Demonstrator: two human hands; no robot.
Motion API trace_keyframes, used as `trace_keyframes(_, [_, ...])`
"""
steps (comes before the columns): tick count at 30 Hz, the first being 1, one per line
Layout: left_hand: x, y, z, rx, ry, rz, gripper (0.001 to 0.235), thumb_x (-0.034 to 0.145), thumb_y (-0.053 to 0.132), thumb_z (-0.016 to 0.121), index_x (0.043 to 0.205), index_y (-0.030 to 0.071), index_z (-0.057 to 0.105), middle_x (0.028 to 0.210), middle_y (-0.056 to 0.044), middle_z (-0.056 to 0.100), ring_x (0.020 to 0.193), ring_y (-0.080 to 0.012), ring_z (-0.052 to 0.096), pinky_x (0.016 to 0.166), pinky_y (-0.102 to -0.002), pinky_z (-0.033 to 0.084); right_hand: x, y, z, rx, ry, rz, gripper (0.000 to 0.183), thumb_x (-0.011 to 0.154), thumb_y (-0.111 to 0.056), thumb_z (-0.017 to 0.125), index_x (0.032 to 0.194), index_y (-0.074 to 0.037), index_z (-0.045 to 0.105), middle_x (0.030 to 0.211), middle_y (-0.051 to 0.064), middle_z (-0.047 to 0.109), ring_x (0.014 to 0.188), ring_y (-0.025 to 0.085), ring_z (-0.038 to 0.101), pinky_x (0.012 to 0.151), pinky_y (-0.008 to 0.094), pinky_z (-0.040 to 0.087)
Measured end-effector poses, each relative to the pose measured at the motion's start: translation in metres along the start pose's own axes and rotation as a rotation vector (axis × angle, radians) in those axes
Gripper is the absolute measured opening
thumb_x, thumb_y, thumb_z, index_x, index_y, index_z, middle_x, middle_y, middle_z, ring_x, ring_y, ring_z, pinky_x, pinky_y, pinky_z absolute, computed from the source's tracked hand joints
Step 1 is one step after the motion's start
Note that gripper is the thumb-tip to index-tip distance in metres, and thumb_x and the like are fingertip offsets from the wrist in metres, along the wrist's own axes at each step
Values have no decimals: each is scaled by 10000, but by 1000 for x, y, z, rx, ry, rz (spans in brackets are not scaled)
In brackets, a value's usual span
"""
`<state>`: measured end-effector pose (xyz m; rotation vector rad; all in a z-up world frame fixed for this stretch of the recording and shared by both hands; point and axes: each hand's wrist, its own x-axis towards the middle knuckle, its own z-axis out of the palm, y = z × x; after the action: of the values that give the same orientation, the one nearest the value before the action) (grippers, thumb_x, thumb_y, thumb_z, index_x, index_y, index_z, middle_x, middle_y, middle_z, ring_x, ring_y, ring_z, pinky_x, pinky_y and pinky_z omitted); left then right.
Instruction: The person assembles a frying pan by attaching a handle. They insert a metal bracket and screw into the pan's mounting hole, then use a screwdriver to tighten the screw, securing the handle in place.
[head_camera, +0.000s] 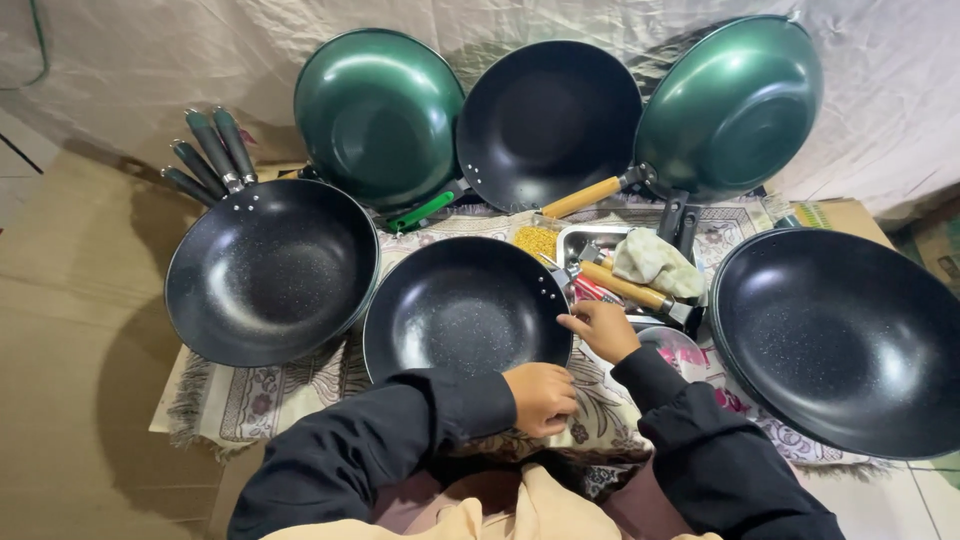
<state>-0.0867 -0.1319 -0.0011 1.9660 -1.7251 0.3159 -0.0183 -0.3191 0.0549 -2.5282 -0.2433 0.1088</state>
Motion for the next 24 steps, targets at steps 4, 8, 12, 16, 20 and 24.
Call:
trace_keyframes(4, [29,20,-65,41,122,-73,132,816,262,610,738,211,517,702,51,516,660,-173,600,755,-330,565,6,10,8,60,-60,52,299,887,-447,724,883,-150,755,598,23,727,762,291,753,764,434,574])
trace_keyframes(8, [46,2,-91,70,310,-191,42,841,194,653,879,212,654,869,38,658,779,-174,664,707,-317,577,19,43,26,72,-154,71,285,854,-446,730,823,-164,753,578,24,715,694,240,750,712,380,571])
trace_keyframes(12, [50,-27,-98,161,398,-303,80,858,203,662,925,231,695,927,68,696,848,-143,678,692,-278,586,11,30,14,32,-328,52,155,820,-318,706,751,-188,753,524,-47,714,609,132,756,705,298,581])
trace_keyframes(16, [48,-57,-81,194,387,-315,153,880,146,639,1018,149,706,1022,-41,702,985,-221,672,860,-323,570,-6,-11,-20,93,-456,65,305,800,-429,757,675,-152,753,533,10,718,563,148,736,632,264,570])
trace_keyframes(20, [35,-79,-46,334,239,-434,387,934,296,582,1302,181,615,1264,-38,643,1246,-223,585,1065,-445,436,-7,-7,-23,43,-549,27,344,808,-471,768,745,-134,787,580,25,731,641,182,755,649,297,583])
trace_keyframes(24, [36,-74,-50,374,69,-503,411,1014,387,503,1354,173,587,1213,-62,661,1309,-247,554,1121,-534,358,-9,-16,-41,5,-615,24,346,797,-501,783,824,-156,802,615,34,738,702,207,757,702,319,581])
